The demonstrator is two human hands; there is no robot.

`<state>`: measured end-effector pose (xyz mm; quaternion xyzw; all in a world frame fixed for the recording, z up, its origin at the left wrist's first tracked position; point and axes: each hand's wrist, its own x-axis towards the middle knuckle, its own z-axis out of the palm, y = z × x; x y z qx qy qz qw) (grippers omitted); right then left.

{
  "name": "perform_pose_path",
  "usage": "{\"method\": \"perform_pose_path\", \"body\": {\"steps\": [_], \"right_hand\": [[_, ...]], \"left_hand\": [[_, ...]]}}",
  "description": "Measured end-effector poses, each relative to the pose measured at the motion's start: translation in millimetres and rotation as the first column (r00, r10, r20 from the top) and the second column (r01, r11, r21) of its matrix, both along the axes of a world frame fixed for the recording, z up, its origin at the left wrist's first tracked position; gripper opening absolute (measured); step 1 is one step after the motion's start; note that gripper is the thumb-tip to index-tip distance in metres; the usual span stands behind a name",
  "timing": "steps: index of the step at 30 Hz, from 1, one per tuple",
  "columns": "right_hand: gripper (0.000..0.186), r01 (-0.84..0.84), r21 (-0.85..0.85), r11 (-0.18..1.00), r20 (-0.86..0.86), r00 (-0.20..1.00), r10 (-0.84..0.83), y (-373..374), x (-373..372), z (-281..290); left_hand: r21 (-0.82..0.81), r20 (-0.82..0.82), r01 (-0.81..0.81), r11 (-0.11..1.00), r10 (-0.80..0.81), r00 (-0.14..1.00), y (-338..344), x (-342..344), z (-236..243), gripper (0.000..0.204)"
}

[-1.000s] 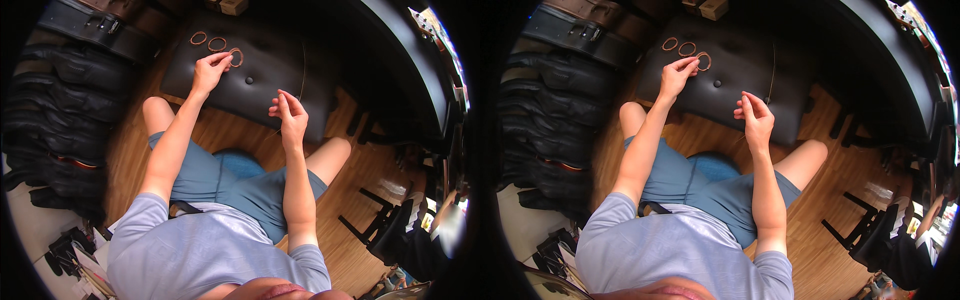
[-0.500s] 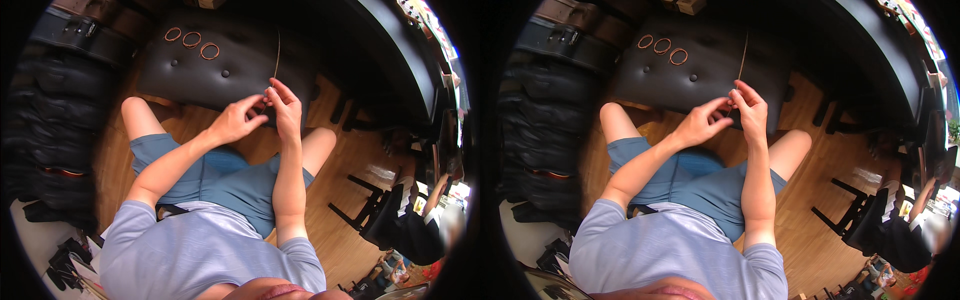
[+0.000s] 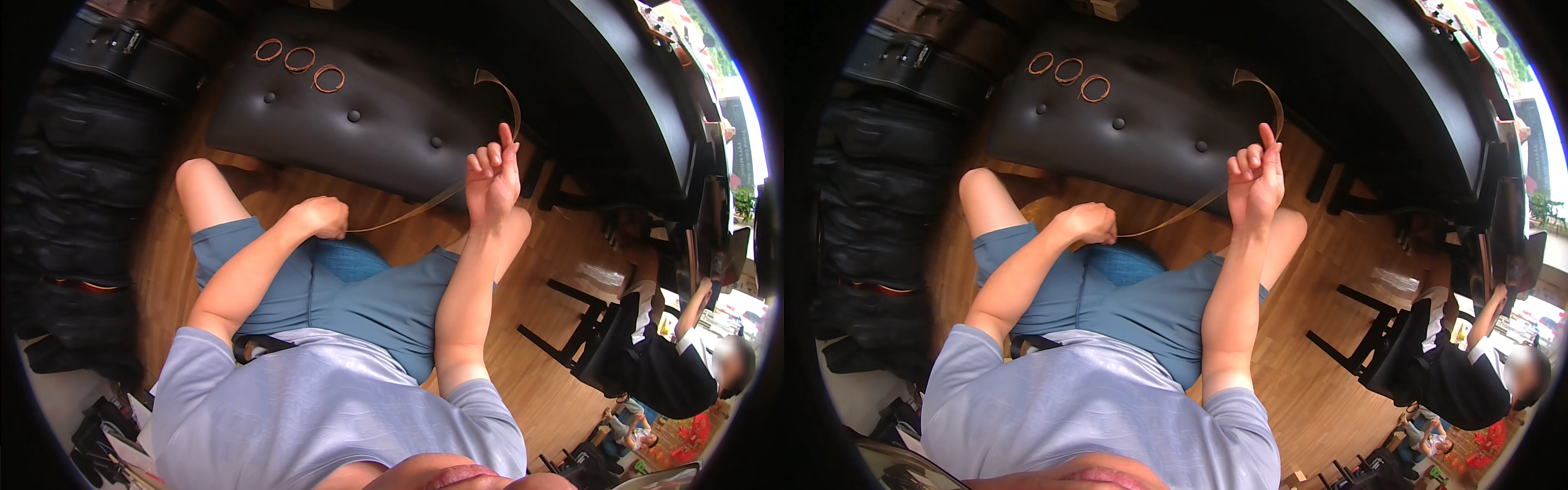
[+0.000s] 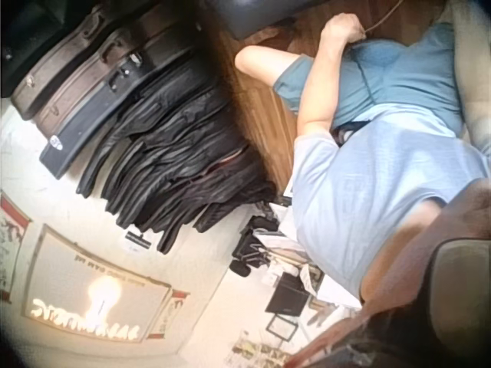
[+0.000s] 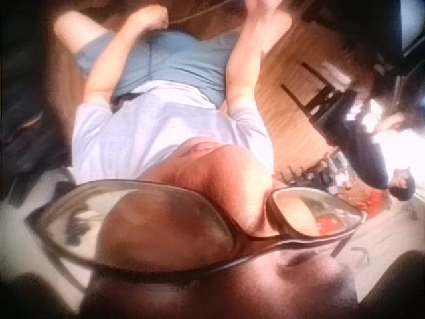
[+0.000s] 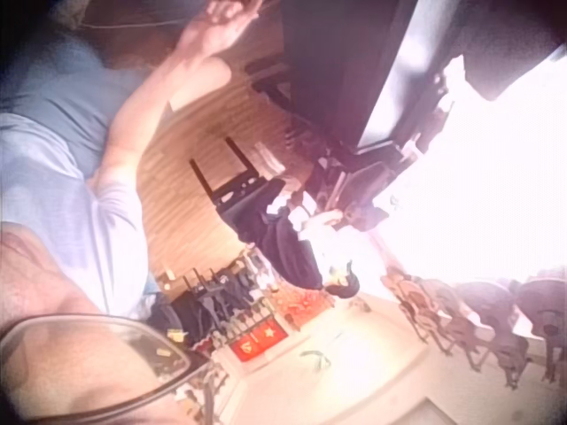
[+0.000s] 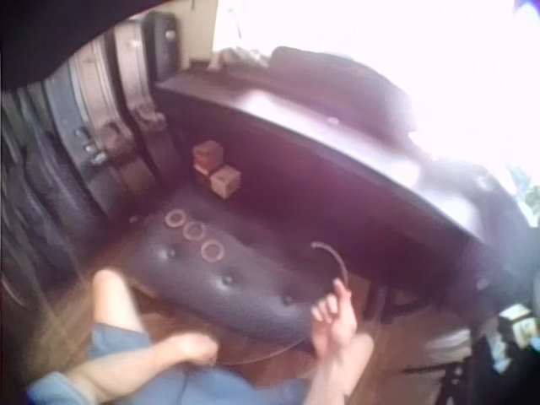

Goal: The person coils several rubber bands and places them on a piano bench. They then pick up a ukulele, thread a green string through the headstock, and begin winding it onto the tuning peg.

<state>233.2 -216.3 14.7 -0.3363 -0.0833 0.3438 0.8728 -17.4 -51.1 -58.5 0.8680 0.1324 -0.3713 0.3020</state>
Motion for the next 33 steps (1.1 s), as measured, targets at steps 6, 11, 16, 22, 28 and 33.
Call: {"method": "perform_pose_path", "body": {"steps": [6,11,16,22,28,33], "right_hand": [[0.037,0.057,-0.066,0.996,0.058,0.997,-0.053,-4,7,-5],[0.029,-0.170,-0.054,0.984,0.023,0.985,0.171,21,-34,-14],[0.035,-0.406,-0.213,0.889,0.032,0.906,0.422,45,-85,-13],[0.038,-0.332,-0.290,0.898,0.167,0.906,0.389,48,-89,-9],[0.032,-0.237,-0.560,0.794,0.335,0.811,0.479,40,-86,5],[0.020,0.619,-0.392,0.680,0.887,0.452,0.100,44,-82,-2]], "left_hand": [[0.031,-0.053,-0.018,0.999,0.019,0.998,14,-11,-11,0.027],[-0.546,0.497,-0.218,0.809,0.522,0.693,13,7,47,0.021],[-0.815,0.273,-0.406,0.414,0.891,0.361,-11,32,78,0.022],[-0.823,0.369,-0.297,0.485,0.853,0.370,-4,30,53,0.024],[-0.920,0.118,-0.283,0.270,0.881,0.458,-8,28,62,0.022],[-0.725,0.317,-0.454,0.518,0.836,0.447,-1,27,67,0.025]]}}
